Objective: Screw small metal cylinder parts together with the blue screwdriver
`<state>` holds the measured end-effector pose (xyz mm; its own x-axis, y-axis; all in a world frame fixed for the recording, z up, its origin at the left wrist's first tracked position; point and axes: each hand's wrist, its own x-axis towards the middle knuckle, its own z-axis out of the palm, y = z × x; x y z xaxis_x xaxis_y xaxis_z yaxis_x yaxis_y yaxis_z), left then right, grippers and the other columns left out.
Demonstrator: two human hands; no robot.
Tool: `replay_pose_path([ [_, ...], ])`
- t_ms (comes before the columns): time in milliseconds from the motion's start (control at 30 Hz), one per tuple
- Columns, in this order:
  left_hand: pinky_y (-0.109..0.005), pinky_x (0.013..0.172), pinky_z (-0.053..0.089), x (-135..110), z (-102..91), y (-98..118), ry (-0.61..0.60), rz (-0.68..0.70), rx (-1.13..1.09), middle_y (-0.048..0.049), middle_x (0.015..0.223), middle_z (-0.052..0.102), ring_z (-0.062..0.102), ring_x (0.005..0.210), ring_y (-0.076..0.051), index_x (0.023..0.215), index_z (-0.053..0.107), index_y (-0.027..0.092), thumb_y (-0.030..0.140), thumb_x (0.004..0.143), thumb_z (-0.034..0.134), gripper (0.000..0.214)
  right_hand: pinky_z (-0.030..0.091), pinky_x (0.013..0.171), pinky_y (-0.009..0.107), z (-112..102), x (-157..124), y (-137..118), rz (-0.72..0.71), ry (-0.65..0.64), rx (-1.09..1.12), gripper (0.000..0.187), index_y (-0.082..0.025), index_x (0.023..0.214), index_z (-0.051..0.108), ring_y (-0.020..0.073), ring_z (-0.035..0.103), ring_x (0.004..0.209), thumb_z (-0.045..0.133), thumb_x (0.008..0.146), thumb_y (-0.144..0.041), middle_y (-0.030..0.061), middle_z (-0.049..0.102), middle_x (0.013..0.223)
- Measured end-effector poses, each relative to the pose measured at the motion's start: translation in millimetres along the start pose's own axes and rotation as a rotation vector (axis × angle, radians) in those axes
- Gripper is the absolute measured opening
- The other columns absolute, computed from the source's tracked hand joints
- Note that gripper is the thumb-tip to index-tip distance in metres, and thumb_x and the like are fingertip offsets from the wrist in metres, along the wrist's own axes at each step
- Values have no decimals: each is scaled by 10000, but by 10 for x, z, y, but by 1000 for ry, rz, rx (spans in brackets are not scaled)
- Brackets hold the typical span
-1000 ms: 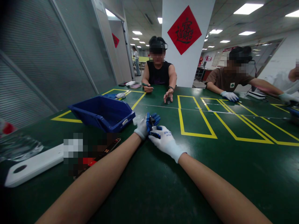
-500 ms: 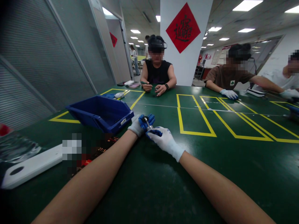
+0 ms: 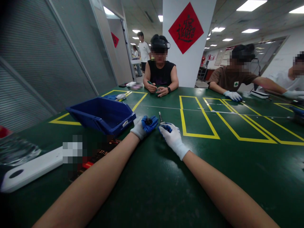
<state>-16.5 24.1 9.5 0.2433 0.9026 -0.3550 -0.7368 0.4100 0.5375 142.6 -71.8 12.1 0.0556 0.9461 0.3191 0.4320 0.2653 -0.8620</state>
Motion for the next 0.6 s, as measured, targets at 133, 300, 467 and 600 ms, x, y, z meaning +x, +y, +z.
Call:
replay_pose_path([
  [133, -391, 869, 526, -24, 49, -138, -189, 30, 130, -181, 1061, 670, 655, 984, -240, 1175, 568, 77, 445, 949, 367, 476, 438, 927, 346, 39, 12, 42, -181, -103, -188, 288, -215, 929, 705, 205, 584, 1017, 585, 806, -446, 67, 627, 1125],
  [300, -412, 912, 502, -59, 108, -291, -252, 157, 244, -191, 1008, 689, 657, 983, -259, 1078, 622, 59, 405, 917, 487, 405, 405, 962, 343, 75, 4, 61, -265, -114, -310, 247, -213, 912, 690, 209, 542, 1088, 536, 847, -396, 66, 586, 1198],
  [467, -389, 935, 485, -73, 119, -348, -301, 307, 262, -177, 976, 700, 653, 994, -246, 994, 652, 62, 374, 887, 552, 344, 415, 941, 331, 22, 28, 84, -231, -110, -310, 267, -218, 920, 685, 205, 552, 1075, 509, 868, -412, 67, 599, 1182],
  [600, -388, 914, 493, -114, 158, -381, -243, 384, 314, -166, 972, 701, 654, 985, -248, 956, 663, 79, 461, 860, 558, 407, 445, 878, 308, -88, 75, 40, -197, -191, -250, 288, -229, 970, 686, 184, 595, 971, 511, 867, -433, 40, 644, 1083],
])
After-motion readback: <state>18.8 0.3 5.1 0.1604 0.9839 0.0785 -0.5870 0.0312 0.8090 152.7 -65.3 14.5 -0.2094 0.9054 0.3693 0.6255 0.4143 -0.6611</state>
